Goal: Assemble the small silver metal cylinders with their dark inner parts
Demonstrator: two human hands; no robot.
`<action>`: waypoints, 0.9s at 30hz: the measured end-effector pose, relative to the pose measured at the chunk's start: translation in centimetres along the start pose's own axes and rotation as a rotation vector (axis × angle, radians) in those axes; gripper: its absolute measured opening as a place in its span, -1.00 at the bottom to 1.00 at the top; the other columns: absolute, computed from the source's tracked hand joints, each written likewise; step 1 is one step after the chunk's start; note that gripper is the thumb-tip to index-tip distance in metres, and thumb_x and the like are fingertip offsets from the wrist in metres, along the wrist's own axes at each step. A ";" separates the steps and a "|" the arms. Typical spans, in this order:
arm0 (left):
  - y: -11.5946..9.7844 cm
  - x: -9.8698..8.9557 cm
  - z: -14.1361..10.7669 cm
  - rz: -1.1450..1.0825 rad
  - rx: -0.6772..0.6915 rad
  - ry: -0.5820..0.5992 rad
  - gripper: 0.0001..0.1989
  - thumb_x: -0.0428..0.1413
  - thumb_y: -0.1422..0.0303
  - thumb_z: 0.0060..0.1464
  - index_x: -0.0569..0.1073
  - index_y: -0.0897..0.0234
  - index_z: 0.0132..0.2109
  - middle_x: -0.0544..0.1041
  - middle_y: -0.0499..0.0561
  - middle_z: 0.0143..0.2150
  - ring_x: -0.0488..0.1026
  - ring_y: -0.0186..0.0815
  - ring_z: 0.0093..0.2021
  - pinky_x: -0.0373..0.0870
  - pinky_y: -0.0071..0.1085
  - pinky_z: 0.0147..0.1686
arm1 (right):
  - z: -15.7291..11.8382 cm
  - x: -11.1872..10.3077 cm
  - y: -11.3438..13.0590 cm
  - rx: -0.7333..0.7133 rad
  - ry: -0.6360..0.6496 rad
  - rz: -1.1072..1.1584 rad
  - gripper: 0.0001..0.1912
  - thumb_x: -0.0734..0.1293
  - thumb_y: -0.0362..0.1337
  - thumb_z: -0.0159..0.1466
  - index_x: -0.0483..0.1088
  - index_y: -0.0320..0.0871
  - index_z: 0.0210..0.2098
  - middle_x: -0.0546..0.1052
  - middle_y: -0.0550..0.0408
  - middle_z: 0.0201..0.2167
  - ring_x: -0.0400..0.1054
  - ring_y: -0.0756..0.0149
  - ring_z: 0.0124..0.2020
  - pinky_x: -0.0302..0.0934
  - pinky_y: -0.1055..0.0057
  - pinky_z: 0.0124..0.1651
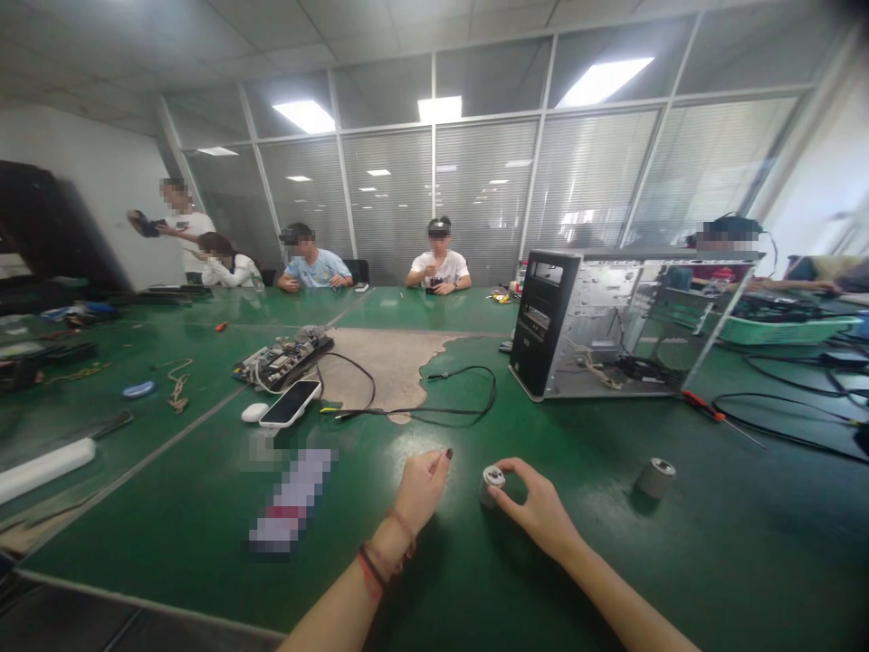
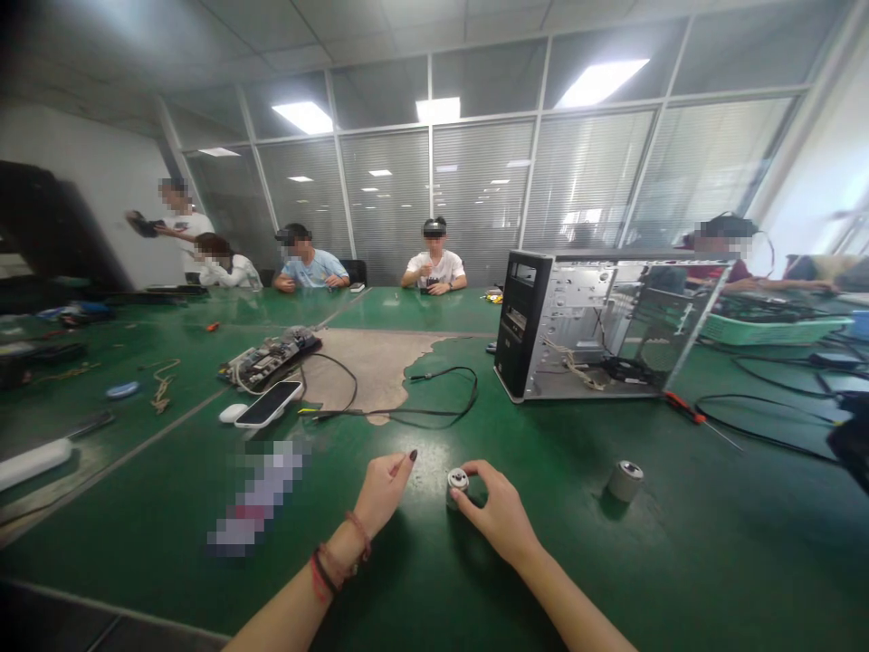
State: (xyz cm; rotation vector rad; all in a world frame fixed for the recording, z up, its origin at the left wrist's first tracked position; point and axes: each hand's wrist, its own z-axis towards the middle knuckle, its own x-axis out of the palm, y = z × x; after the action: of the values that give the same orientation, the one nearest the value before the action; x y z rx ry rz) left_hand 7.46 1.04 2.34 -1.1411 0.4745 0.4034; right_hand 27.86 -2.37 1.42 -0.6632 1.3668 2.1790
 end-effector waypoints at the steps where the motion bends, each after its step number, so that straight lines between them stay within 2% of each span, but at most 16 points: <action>1: -0.1 -0.1 0.0 -0.005 0.002 -0.002 -0.54 -0.17 0.15 0.17 0.01 0.26 -0.62 -0.03 -0.19 -0.65 -0.05 -0.47 -0.61 -0.13 -0.48 -0.58 | 0.0 0.0 0.0 -0.006 0.007 0.004 -0.77 0.27 -0.17 0.14 0.36 -0.11 -0.22 0.49 0.05 -0.24 0.37 0.18 -0.16 0.22 0.31 -0.08; 11: -1.1 -0.7 -0.6 0.133 0.044 0.015 -0.64 -0.19 0.22 0.21 0.14 0.25 -0.52 0.12 -0.18 -0.65 0.08 -0.45 -0.61 -0.06 -0.49 -0.56 | -0.1 0.3 0.3 -0.018 0.065 0.030 -0.76 0.26 -0.16 0.16 0.35 -0.12 -0.21 0.49 0.04 -0.24 0.36 0.20 -0.17 0.22 0.32 -0.08; 19: -1.1 -0.7 -0.7 0.193 0.049 0.014 -0.66 -0.20 0.22 0.22 0.16 0.24 -0.49 0.15 -0.18 -0.64 0.12 -0.44 -0.62 -0.04 -0.49 -0.55 | -0.2 0.3 0.5 0.000 0.114 0.081 -0.77 0.26 -0.16 0.17 0.34 -0.11 -0.20 0.50 0.06 -0.26 0.38 0.23 -0.21 0.25 0.32 -0.10; 21: -1.1 -0.7 -0.7 0.205 0.049 0.012 -0.67 -0.20 0.22 0.22 0.17 0.24 -0.49 0.16 -0.18 -0.64 0.13 -0.44 -0.62 -0.04 -0.49 -0.55 | -0.3 0.4 0.3 0.000 0.130 0.106 -0.73 0.27 -0.16 0.17 0.33 -0.10 -0.15 0.50 0.06 -0.24 0.39 0.23 -0.21 0.27 0.32 -0.10; 24: -1.0 -0.6 -0.6 0.214 0.044 0.011 -0.67 -0.19 0.22 0.22 0.17 0.23 -0.48 0.18 -0.17 -0.63 0.14 -0.44 -0.61 -0.04 -0.49 -0.55 | -0.4 0.6 0.0 -0.027 0.103 0.131 -0.60 0.28 -0.15 0.16 0.26 -0.09 -0.02 0.46 0.03 -0.15 0.37 0.23 -0.16 0.26 0.31 -0.07; 27: -1.1 -0.5 -0.6 0.216 0.040 0.009 -0.68 -0.19 0.21 0.22 0.17 0.23 -0.47 0.19 -0.17 -0.63 0.16 -0.44 -0.60 -0.03 -0.50 -0.54 | -0.4 0.7 -0.2 -0.096 0.058 0.128 -0.68 0.23 -0.15 0.21 0.30 -0.11 -0.07 0.44 0.00 -0.14 0.35 0.22 -0.13 0.24 0.30 -0.05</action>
State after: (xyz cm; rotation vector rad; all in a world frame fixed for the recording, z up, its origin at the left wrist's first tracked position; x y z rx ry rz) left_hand 7.47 0.02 3.24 -1.0568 0.6136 0.5741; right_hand 27.49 -2.58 0.72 -0.6964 1.3750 2.3561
